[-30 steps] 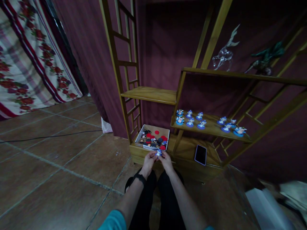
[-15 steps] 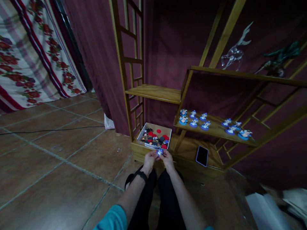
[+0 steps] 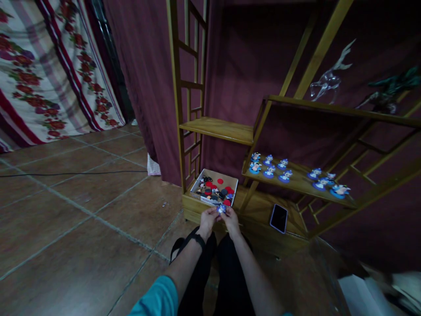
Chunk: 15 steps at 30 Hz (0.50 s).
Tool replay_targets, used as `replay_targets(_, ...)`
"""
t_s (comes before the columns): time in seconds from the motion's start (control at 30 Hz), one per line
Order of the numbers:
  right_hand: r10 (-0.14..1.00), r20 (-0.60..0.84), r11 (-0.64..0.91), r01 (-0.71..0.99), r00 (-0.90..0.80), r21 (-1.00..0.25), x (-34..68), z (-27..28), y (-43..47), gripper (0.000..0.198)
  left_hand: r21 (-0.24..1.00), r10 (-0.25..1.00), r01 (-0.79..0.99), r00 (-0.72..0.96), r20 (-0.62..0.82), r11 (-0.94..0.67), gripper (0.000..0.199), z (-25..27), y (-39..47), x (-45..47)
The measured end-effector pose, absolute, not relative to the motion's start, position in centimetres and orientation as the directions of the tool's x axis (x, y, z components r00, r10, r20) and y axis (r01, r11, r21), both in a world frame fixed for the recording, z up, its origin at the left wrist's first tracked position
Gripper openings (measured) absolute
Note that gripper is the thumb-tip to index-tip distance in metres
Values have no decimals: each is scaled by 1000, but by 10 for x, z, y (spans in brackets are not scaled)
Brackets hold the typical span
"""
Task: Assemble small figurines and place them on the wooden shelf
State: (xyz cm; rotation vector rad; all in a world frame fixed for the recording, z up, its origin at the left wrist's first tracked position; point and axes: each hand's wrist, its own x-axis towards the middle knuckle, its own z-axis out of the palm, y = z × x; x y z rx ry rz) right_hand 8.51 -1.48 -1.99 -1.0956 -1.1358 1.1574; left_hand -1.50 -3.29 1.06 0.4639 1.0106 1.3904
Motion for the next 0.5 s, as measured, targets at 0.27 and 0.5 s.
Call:
replay_targets(0.27,997,76,76,-154,1,-985,86,-12,-19,34,785,929,-577,-115,-351,225,16,9,-30,-20)
replay_targets(0.5,999,40,35,-141,-35,-989,87,-1,-25,37,782,924,-576,-111,-365,240,20,6,-26,-22)
